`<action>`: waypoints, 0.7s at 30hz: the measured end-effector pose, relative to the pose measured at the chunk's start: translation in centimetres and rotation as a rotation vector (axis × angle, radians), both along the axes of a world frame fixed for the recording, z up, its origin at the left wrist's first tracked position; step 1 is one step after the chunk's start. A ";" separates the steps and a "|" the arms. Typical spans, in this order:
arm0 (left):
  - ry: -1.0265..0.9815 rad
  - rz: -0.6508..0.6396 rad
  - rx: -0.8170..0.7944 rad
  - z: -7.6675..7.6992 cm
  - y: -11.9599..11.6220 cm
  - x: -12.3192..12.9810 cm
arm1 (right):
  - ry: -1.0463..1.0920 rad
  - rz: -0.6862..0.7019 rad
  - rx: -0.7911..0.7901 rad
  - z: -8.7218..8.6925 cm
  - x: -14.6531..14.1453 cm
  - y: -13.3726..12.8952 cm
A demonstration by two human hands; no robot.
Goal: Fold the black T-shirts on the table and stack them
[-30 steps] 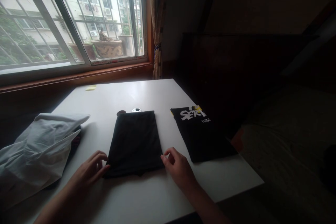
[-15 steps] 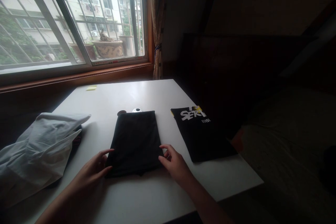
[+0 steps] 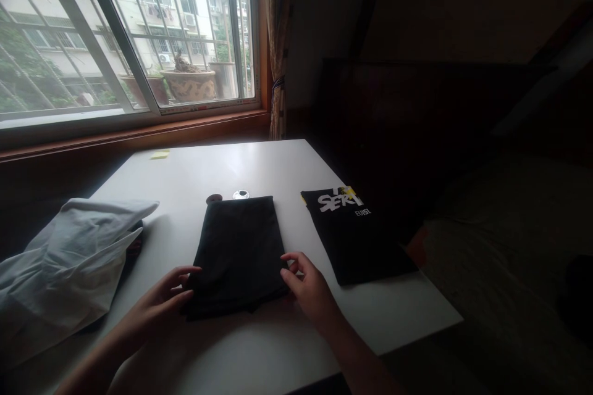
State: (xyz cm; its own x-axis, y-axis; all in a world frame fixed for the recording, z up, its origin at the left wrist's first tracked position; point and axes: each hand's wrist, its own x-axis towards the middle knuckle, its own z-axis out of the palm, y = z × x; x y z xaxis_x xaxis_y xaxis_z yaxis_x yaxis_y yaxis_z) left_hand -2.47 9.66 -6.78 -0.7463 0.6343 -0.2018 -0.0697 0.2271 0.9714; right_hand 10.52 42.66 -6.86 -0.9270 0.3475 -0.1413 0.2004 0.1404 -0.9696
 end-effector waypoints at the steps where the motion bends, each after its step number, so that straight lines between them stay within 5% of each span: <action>1: 0.011 -0.025 -0.028 0.1 -0.1 0.0 | -0.007 0.006 0.006 -0.3 0.0 0.0; 10: 0.146 -0.161 -0.172 0.3 -1.5 -0.5 | -0.085 0.106 0.145 -1.1 0.7 0.6; 21: 0.350 -0.105 -0.245 0.0 -1.3 0.7 | -0.111 0.082 0.076 -0.4 0.9 0.3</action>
